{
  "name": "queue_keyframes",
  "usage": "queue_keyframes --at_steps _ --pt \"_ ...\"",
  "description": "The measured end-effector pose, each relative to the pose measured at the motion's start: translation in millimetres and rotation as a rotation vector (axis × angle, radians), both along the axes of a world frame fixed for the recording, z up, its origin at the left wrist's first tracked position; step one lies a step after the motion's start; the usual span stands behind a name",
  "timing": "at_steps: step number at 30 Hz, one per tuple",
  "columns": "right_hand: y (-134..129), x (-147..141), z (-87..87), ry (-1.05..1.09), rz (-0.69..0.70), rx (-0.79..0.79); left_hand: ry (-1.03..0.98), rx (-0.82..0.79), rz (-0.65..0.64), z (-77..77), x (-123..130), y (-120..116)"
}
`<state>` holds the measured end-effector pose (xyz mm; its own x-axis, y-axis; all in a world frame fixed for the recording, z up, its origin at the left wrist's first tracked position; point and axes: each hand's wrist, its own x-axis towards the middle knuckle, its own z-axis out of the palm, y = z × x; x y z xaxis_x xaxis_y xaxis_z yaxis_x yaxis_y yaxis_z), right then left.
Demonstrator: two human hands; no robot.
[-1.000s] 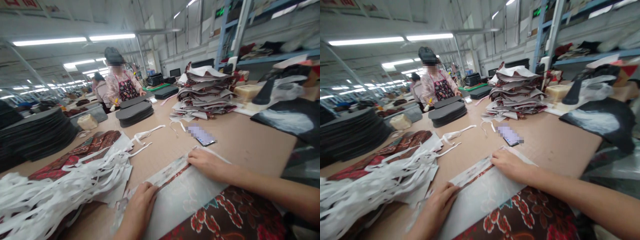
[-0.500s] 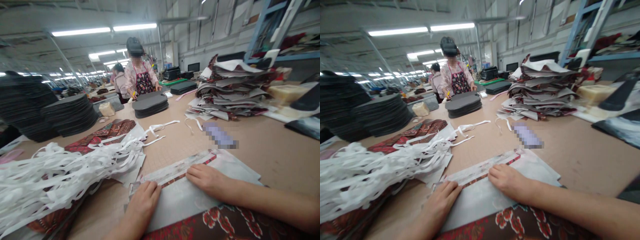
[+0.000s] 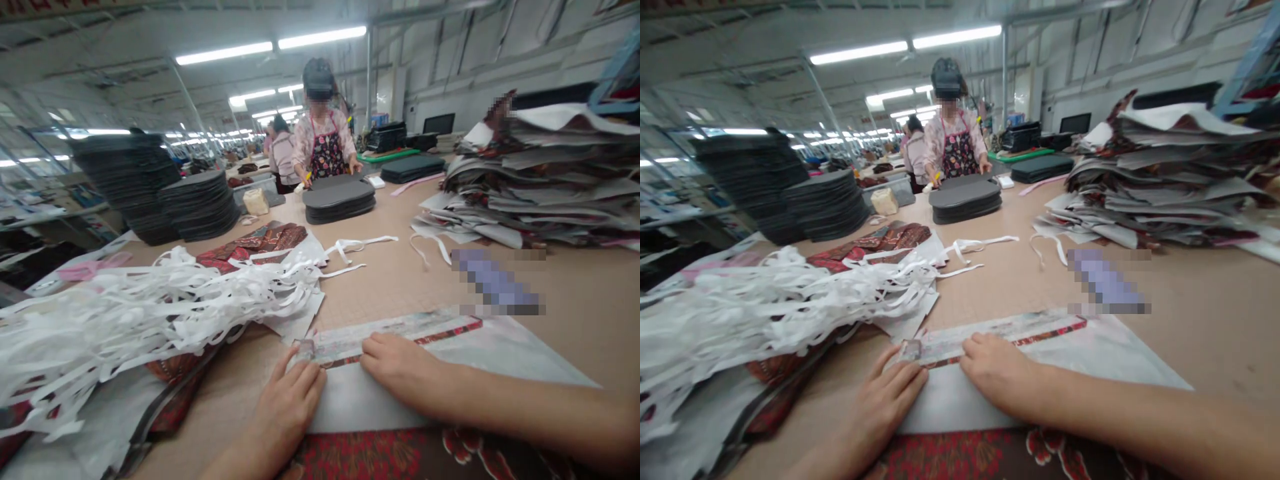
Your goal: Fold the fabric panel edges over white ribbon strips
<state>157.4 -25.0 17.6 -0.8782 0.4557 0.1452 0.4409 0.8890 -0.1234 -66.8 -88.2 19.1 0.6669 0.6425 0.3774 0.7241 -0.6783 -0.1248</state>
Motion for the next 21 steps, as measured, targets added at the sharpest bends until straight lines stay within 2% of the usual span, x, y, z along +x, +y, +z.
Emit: queue_keyframes --at_steps 4,8,12,16,21 --pt "8.2 -17.7 -0.3 0.072 0.049 -0.108 -0.163 -0.022 0.064 -7.4 -17.4 -8.3" --pt "8.4 -47.4 -9.2 0.197 0.093 -0.191 -0.306 -0.034 0.151 -19.4 -26.5 -9.3" --pt "9.2 -64.1 -13.6 0.142 0.172 -0.11 -0.334 -0.071 0.163 -24.5 -28.3 -7.6" --pt "13.6 -67.2 -7.4 0.074 0.29 -0.051 -0.393 -0.106 0.17 -25.1 -28.3 -6.5" --pt "16.7 -68.5 -5.1 0.179 0.19 -0.209 -0.435 -0.132 0.185 -26.8 -28.8 -6.3"
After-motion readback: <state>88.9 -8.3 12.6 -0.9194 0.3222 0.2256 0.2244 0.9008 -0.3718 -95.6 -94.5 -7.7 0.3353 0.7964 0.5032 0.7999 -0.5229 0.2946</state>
